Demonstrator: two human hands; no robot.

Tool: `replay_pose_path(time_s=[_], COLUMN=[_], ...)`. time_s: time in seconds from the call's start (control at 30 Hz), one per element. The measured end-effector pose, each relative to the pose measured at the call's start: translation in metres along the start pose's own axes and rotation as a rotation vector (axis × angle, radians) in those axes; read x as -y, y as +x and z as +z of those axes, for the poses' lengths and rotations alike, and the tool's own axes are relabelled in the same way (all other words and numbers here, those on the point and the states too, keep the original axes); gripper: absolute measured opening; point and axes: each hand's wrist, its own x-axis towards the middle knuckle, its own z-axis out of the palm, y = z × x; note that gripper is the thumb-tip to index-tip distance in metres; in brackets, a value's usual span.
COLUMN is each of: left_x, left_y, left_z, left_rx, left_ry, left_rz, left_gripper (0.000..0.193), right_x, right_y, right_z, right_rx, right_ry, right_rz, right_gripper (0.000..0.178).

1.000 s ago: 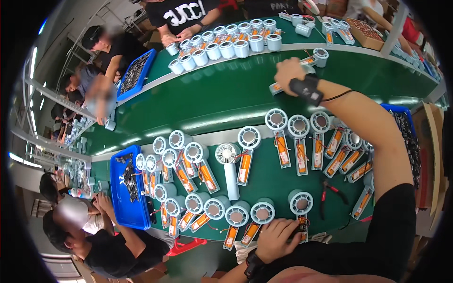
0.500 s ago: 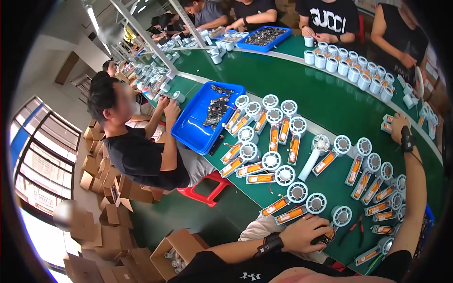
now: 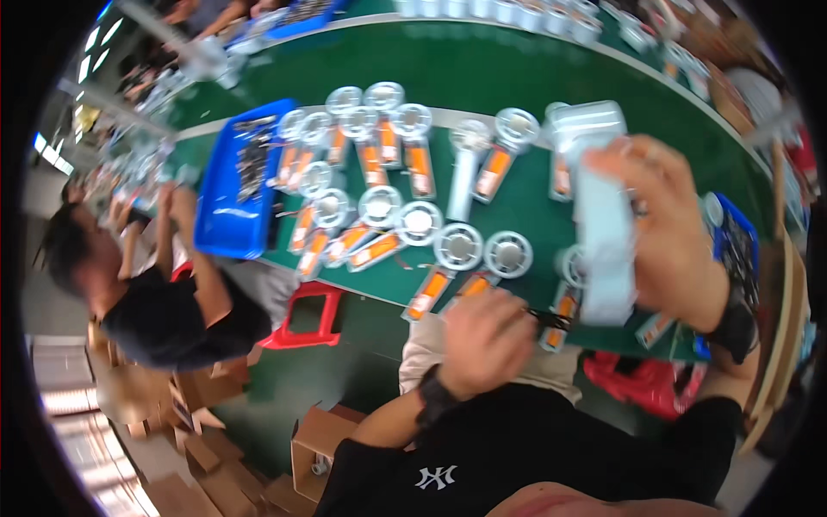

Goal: Assembling small electronic components into plastic circular housings at an industrial workbench.

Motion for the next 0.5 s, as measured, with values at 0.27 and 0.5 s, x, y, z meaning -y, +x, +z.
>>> replay_pose_path(time_s=[0.27, 0.5], left_x=[0.026, 0.044], left_y=[-0.001, 0.004], left_z=[-0.003, -0.001], left_rx=[0.081, 0.013], left_ry=[0.317, 0.361], left_rz=[-0.204, -0.192], left_gripper=[0.033, 0.032], right_x=[0.061, 0.062], right_y=[-0.051, -0.048], right_z=[0.028, 0.043], right_rx=[0.162, 0.225], right_ry=[0.115, 0.010], right_rz=[-0.158, -0.201], right_gripper=[0.014, 0.018])
